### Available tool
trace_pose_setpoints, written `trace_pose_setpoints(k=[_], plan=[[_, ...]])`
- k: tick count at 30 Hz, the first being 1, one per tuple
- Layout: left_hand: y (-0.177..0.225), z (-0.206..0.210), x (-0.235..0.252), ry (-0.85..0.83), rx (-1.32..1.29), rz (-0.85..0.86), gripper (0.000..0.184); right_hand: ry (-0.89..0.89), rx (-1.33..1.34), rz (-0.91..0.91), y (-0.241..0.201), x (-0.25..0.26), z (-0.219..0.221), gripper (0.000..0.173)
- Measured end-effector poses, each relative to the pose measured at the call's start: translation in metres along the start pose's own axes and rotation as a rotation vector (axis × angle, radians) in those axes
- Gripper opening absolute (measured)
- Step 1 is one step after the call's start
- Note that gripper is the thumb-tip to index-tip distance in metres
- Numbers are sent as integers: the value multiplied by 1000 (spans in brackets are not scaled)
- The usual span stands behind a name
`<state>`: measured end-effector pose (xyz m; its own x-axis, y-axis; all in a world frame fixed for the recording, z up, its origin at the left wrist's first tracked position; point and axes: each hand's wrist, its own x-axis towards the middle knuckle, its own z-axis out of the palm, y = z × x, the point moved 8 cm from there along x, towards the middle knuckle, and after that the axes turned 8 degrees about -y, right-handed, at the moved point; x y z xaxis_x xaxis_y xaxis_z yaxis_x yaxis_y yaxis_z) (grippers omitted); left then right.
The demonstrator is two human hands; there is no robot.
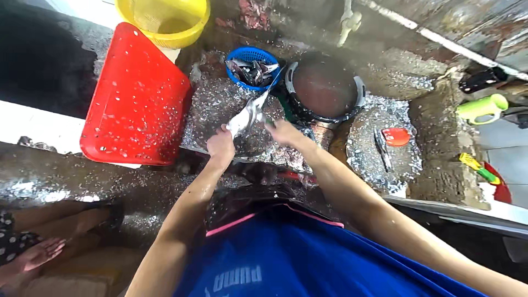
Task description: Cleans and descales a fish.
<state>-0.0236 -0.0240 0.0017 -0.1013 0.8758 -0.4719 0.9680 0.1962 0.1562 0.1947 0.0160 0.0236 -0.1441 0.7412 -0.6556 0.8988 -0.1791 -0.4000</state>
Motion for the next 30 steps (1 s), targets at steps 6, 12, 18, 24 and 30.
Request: trace_pose_setpoints(k=[6, 12, 18, 24, 30], plan=[[3, -6, 1, 27, 36, -42, 70, 39, 77, -107, -17, -31, 77, 51], [3, 4, 1, 22, 74, 8, 69, 102, 180, 15, -9, 16, 22, 56], [-5, 4, 4, 22, 41, -26, 68, -89, -74, -120, -20, -50, 82, 50], [-3, 1, 3, 6, 89, -7, 61, -21, -67, -87, -44, -29, 69, 50], [-10, 1, 3, 10, -12, 3, 66, -86, -139, -80, -34, -46, 63, 55]])
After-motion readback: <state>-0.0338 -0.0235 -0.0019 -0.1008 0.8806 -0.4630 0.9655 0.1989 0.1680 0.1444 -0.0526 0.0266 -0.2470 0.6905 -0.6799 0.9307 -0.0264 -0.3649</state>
